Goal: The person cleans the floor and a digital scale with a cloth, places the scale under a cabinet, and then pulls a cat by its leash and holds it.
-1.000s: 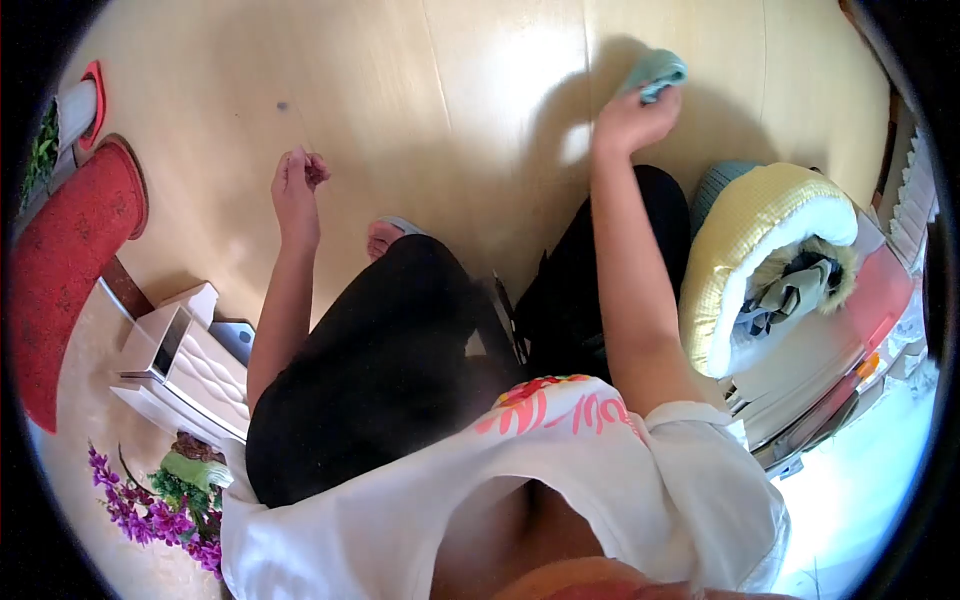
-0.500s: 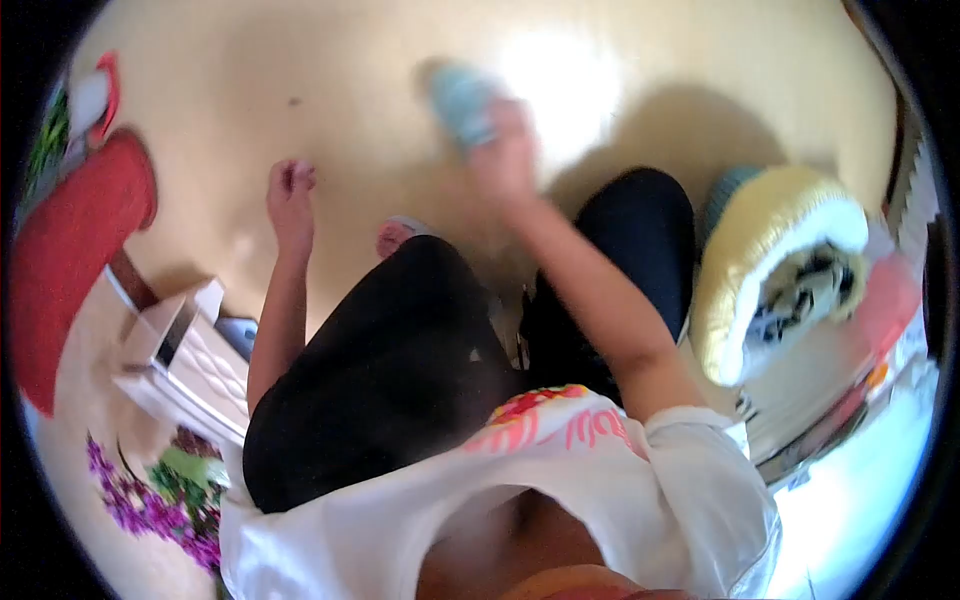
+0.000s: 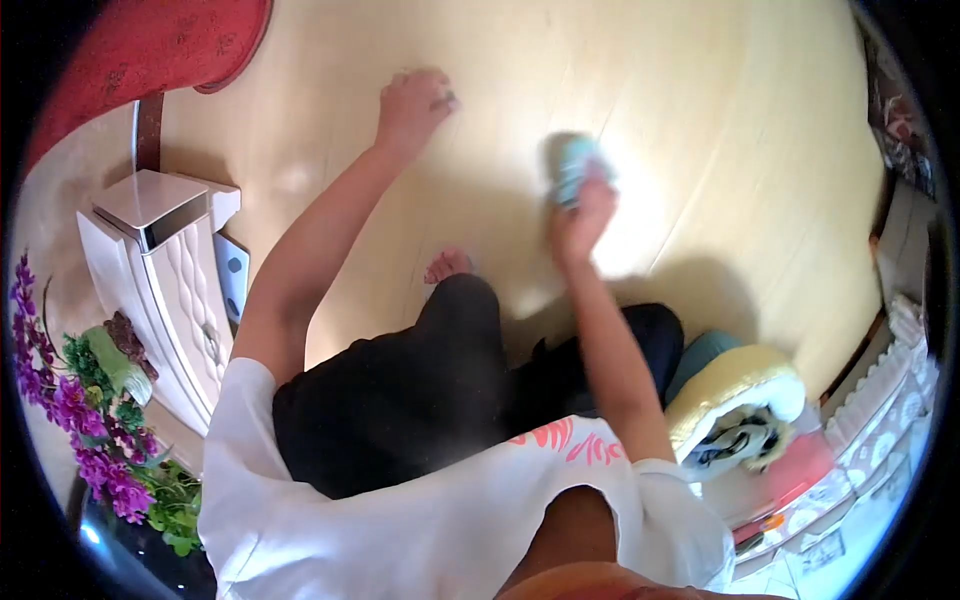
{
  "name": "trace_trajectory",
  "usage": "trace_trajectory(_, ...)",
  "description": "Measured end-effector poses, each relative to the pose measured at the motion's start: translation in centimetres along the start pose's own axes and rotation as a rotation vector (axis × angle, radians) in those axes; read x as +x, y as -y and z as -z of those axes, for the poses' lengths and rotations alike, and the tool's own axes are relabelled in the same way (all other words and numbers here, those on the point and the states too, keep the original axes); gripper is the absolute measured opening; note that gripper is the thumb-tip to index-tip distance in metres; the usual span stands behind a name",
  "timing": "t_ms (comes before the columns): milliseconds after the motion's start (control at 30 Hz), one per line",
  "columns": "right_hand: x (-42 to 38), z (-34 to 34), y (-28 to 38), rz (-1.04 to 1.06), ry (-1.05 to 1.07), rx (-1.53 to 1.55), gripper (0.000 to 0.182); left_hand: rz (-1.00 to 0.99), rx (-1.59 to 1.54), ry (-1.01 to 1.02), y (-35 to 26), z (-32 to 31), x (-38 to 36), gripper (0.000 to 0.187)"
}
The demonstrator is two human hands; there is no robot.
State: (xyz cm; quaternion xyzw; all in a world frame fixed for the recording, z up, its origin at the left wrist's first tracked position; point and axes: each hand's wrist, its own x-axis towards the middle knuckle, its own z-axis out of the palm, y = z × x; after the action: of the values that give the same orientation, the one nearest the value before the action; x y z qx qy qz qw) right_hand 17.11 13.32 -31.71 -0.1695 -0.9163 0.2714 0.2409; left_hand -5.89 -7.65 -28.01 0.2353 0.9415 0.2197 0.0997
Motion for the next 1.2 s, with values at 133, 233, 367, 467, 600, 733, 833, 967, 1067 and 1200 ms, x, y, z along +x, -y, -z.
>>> trace_trajectory(133,0.5,0.7,5.5,0.077,0.434,0.091,0.063,-0.004,-0.059,0.091,0.2,-1.1,0.2,0.017)
trace_trajectory(233,1.7,2.8,1.6,-0.158,0.284,0.130,0.056,-0.061,-0.127,-0.052,-0.3,-1.7,1.1,0.015)
trace_trajectory(367,5.4,8.6,-8.3,-0.458,-0.139,-0.232,0.020,0.063,-0.401,-0.067,-3.7,-2.1,5.2,0.012)
trace_trajectory(467,7.1,10.1,-16.0,-0.790,-0.432,-0.478,0.021,0.062,-0.543,-0.129,-5.7,-2.9,9.2,0.012)
trace_trajectory(600,10.2,7.6,-16.0,-0.822,-0.481,-0.642,0.017,0.066,-0.637,-0.158,-6.5,-2.9,13.0,0.013)
trace_trajectory(733,10.2,4.7,-16.2,-0.859,-0.513,-0.894,0.016,0.102,-0.469,-0.313,-3.2,-1.5,16.7,0.012)
trace_trajectory(833,9.9,4.7,-17.0,-0.894,-0.508,-0.871,0.017,0.021,-0.373,-0.334,-0.9,-1.4,18.7,0.017)
trace_trajectory(967,9.8,4.8,-17.4,-0.916,-0.506,-0.901,0.019,-0.157,-0.084,-0.389,-1.1,-2.5,19.4,0.023)
trace_trajectory(1067,10.1,4.8,-17.1,-0.864,-0.490,-0.917,0.017,-0.158,0.082,-0.347,-2.0,-2.9,18.4,0.030)
trace_trajectory(1200,8.9,5.0,-18.6,-0.848,-0.498,-0.951,0.017,-0.185,0.131,-0.256,-3.2,-3.9,17.0,0.036)
